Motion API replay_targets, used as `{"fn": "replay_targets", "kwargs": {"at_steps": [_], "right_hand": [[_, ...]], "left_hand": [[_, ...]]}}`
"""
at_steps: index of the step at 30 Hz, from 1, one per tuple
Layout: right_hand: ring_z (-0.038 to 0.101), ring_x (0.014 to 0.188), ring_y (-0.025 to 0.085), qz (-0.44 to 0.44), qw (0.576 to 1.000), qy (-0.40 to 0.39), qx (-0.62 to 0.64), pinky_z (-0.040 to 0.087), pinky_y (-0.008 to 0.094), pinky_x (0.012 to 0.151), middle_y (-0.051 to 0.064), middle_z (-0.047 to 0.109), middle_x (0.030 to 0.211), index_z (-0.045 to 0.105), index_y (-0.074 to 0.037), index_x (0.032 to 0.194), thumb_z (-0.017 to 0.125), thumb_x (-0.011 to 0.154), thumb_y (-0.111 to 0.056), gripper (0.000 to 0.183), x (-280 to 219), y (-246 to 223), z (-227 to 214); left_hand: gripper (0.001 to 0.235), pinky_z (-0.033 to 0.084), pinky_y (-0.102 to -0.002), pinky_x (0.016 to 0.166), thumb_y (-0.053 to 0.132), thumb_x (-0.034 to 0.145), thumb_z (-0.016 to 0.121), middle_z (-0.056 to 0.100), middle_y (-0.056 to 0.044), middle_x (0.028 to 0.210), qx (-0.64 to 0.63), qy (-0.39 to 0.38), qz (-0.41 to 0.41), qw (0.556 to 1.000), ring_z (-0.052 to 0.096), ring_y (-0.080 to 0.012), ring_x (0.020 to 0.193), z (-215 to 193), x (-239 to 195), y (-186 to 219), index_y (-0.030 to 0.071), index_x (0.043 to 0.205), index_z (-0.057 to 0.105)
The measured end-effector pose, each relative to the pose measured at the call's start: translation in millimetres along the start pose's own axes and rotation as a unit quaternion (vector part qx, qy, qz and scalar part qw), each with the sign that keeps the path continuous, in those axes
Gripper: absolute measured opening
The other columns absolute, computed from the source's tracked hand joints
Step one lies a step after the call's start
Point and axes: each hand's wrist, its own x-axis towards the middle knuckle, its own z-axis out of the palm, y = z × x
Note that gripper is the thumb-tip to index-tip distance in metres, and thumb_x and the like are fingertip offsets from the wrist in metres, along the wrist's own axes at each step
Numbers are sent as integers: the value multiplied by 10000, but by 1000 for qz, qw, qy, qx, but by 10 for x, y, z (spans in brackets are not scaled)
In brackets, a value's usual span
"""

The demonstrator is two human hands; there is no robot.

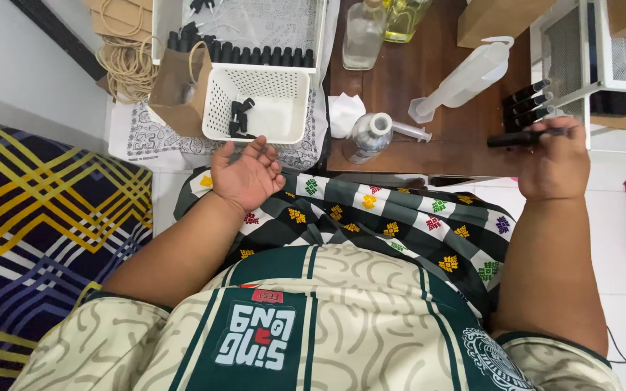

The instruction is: Assembling perfume bottles by attaching sprayers and caps

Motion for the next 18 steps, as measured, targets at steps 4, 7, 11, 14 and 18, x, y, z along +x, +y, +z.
{"fn": "replay_targets", "kwargs": {"at_steps": [4,7,11,14,18], "right_hand": [[583,974,253,79,965,-84,235,494,488,920,-14,527,854,537,-247,914,465,809,-75,214,-271,-321,148],[557,936,247,58,914,-247,316,472,473,885,-14,591,914,641,-233,1036,597,810,-226,230,-284,-335,130],[509,831,147,85,904,-265,323,411,340,772,-55,569,1026,642,-253,973,592,809,-169,190,-320,-403,224],[565,1026,181,83,877,-304,362,475,407,943,-48,605,1107,693,-244,1092,661,913,-155,203,-201,-195,122],[624,1336,218,76,848,-368,373,415,512,1298,-85,724,1159,725,-271,1348,740,1028,-305,322,-216,-151,215]], "left_hand": [[544,430,-438,746,547,702,662,622,-67,1041,5,9,-2,1000,542,-248,846,-2,41,-11,177,1101,683],[518,420,-443,738,548,709,651,631,-78,1022,0,21,1,1000,547,-254,832,-20,69,-16,169,1059,694],[496,421,-448,735,548,714,655,651,-80,1015,-3,17,0,1000,559,-258,831,-32,78,-18,166,1027,701],[491,422,-449,741,546,715,653,652,-82,1024,-5,19,0,1000,562,-258,836,-38,82,-19,166,1024,691],[484,421,-449,751,540,725,663,659,-79,1033,-8,2,-4,1000,567,-254,836,-54,73,-4,161,1025,693]]}}
